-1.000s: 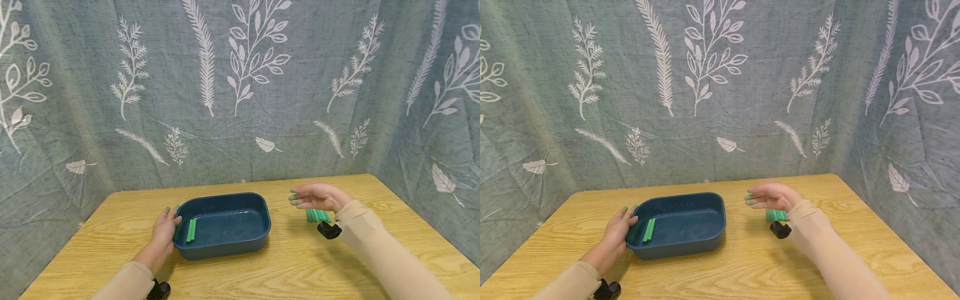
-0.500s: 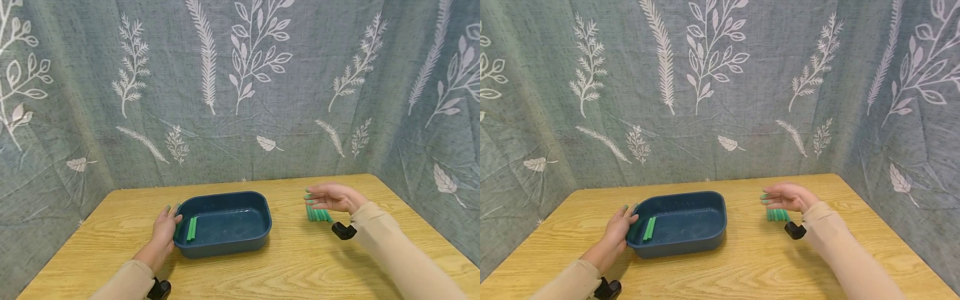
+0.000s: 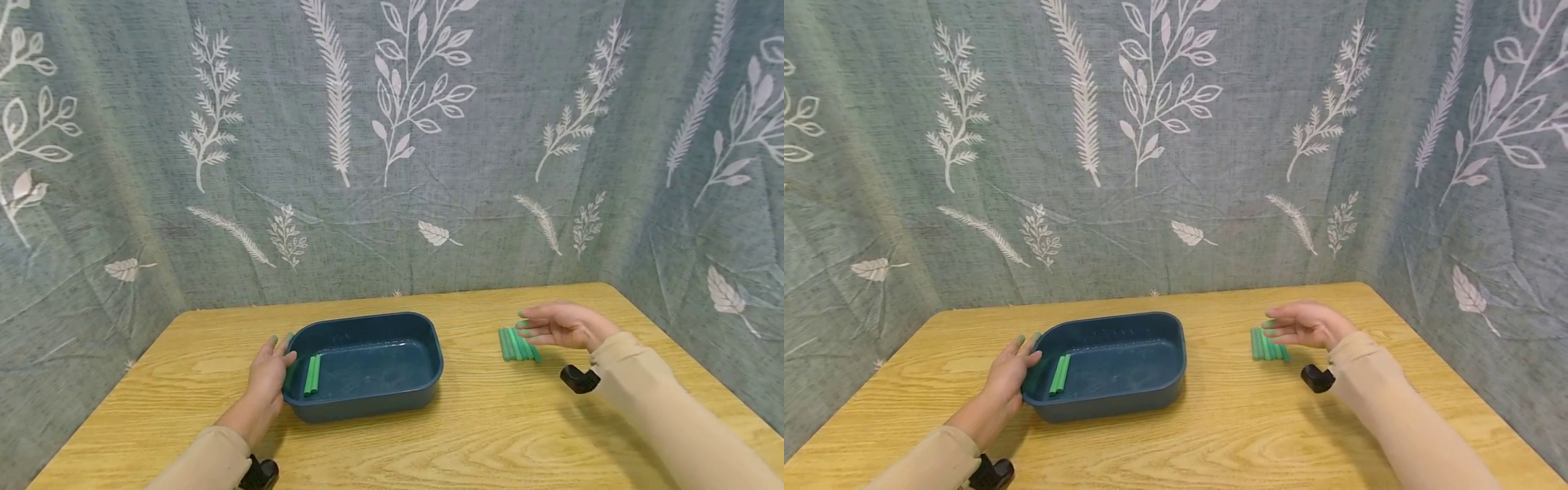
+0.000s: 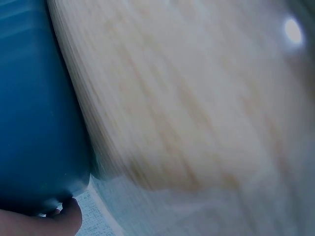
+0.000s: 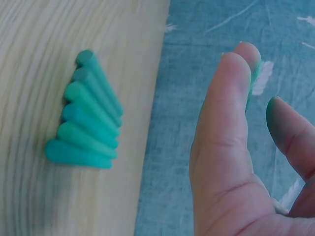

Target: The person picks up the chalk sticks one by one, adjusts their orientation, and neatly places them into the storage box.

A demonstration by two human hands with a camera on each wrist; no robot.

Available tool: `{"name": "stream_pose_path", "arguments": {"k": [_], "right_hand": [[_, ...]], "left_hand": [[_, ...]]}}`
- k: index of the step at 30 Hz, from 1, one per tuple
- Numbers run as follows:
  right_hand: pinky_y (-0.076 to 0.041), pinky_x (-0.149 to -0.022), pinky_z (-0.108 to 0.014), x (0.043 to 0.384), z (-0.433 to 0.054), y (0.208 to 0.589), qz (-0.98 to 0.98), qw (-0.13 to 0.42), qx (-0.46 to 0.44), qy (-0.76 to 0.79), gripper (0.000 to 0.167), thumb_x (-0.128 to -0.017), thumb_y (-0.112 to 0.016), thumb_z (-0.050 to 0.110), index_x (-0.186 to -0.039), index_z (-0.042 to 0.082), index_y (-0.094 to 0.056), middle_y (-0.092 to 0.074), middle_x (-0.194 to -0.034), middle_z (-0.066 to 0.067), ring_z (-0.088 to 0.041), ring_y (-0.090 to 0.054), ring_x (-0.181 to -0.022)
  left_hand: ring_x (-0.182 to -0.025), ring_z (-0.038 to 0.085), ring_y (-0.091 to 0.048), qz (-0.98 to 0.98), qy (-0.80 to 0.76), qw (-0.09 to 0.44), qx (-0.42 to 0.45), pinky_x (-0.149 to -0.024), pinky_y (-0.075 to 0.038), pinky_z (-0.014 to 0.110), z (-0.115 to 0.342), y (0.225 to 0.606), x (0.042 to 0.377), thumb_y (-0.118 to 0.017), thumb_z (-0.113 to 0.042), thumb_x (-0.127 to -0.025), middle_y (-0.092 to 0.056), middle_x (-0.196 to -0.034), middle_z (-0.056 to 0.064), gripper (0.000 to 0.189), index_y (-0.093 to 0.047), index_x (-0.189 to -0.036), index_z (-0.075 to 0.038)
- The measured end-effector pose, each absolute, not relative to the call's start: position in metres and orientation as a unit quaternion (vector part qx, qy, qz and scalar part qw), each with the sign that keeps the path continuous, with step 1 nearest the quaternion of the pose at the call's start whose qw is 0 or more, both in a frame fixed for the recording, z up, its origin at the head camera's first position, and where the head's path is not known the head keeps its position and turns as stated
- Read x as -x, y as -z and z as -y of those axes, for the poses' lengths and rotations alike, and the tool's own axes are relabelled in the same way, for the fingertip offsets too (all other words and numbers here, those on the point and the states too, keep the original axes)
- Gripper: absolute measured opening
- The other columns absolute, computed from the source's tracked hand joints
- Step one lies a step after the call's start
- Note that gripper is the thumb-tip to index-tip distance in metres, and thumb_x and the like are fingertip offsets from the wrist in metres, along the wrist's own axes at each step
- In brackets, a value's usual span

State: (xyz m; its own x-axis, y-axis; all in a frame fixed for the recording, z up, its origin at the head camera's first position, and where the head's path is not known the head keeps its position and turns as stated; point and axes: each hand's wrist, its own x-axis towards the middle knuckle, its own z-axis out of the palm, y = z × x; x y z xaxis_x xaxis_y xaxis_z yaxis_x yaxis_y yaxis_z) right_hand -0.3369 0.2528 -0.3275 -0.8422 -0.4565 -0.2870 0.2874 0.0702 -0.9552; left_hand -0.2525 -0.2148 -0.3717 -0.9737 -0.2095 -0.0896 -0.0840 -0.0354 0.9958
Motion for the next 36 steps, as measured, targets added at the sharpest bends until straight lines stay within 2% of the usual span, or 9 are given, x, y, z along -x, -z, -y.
{"name": "stream_pose_path", "arguments": {"k": [6,13,19,25,28,31,33,36], "right_hand": [[-0.055,-0.086,-0.03,0.337,-0.261,0.332,-0.672,0.273,0.04,0.687,0.05,-0.103,-0.047,0.011,-0.143,-0.015,-0.029,-0.067,-0.097,-0.007,-0.015,-0.068,-0.088],[-0.056,-0.084,-0.029,0.341,-0.27,0.342,-0.682,0.276,0.011,0.677,0.057,-0.104,-0.046,0.012,-0.145,-0.016,-0.019,-0.065,-0.096,-0.007,-0.016,-0.067,-0.086],[-0.058,-0.075,-0.025,0.347,-0.275,0.352,-0.699,0.273,-0.024,0.661,0.038,-0.103,-0.048,0.011,-0.133,-0.011,-0.041,-0.065,-0.091,-0.007,-0.015,-0.068,-0.079],[-0.058,-0.074,-0.029,0.356,-0.279,0.363,-0.718,0.263,-0.044,0.642,0.036,-0.102,-0.05,0.011,-0.132,-0.008,-0.044,-0.064,-0.088,-0.007,-0.016,-0.067,-0.077],[-0.058,-0.074,-0.031,0.36,-0.278,0.368,-0.738,0.254,-0.056,0.623,0.026,-0.1,-0.054,0.012,-0.122,-0.003,-0.054,-0.063,-0.087,-0.007,-0.017,-0.067,-0.075],[-0.059,-0.072,-0.029,0.364,-0.277,0.372,-0.758,0.248,-0.061,0.6,0.013,-0.098,-0.058,0.013,-0.104,0.004,-0.065,-0.061,-0.086,-0.006,-0.015,-0.067,-0.074],[-0.059,-0.07,-0.028,0.367,-0.275,0.373,-0.773,0.245,-0.06,0.582,0.011,-0.097,-0.059,0.014,-0.096,0.007,-0.068,-0.063,-0.082,-0.005,-0.014,-0.066,-0.071],[-0.058,-0.065,-0.024,0.371,-0.27,0.372,-0.791,0.248,-0.064,0.556,0.014,-0.097,-0.061,0.016,-0.098,0.004,-0.068,-0.063,-0.074,-0.004,-0.011,-0.065,-0.064]], "left_hand": [[-0.144,0.039,0.011,0.689,0.715,0.048,-0.102,-0.118,-0.003,0.053,0.215,0.37,0.252,-0.033,-0.002,-0.105,-0.003,-0.159,0.019,0.065,0.012,-0.152,-0.001],[-0.144,0.039,0.014,0.688,0.717,0.043,-0.103,-0.117,-0.002,0.053,0.215,0.37,0.252,-0.033,-0.004,-0.105,0.0,-0.159,0.019,0.062,0.007,-0.153,-0.002],[-0.144,0.039,0.012,0.692,0.713,0.045,-0.107,-0.117,-0.002,0.054,0.214,0.369,0.251,-0.032,-0.003,-0.105,-0.001,-0.159,0.019,0.061,0.004,-0.154,-0.001],[-0.145,0.039,0.011,0.693,0.712,0.046,-0.104,-0.117,-0.003,0.054,0.214,0.368,0.251,-0.032,-0.002,-0.104,-0.002,-0.16,0.019,0.062,0.005,-0.154,-0.001],[-0.144,0.039,0.012,0.695,0.71,0.045,-0.105,-0.117,-0.003,0.054,0.214,0.368,0.251,-0.032,-0.002,-0.104,0.001,-0.16,0.018,0.06,0.002,-0.154,-0.001],[-0.144,0.039,0.013,0.695,0.71,0.046,-0.106,-0.117,-0.003,0.054,0.214,0.369,0.251,-0.032,-0.002,-0.104,0.002,-0.16,0.019,0.059,0.0,-0.154,-0.001],[-0.144,0.039,0.013,0.694,0.711,0.047,-0.106,-0.117,-0.003,0.054,0.214,0.37,0.251,-0.032,-0.002,-0.104,0.001,-0.16,0.019,0.06,0.002,-0.154,-0.001],[-0.144,0.04,0.013,0.694,0.711,0.048,-0.103,-0.117,-0.003,0.054,0.215,0.37,0.25,-0.033,-0.003,-0.104,0.001,-0.16,0.019,0.062,0.005,-0.154,-0.001]]}}
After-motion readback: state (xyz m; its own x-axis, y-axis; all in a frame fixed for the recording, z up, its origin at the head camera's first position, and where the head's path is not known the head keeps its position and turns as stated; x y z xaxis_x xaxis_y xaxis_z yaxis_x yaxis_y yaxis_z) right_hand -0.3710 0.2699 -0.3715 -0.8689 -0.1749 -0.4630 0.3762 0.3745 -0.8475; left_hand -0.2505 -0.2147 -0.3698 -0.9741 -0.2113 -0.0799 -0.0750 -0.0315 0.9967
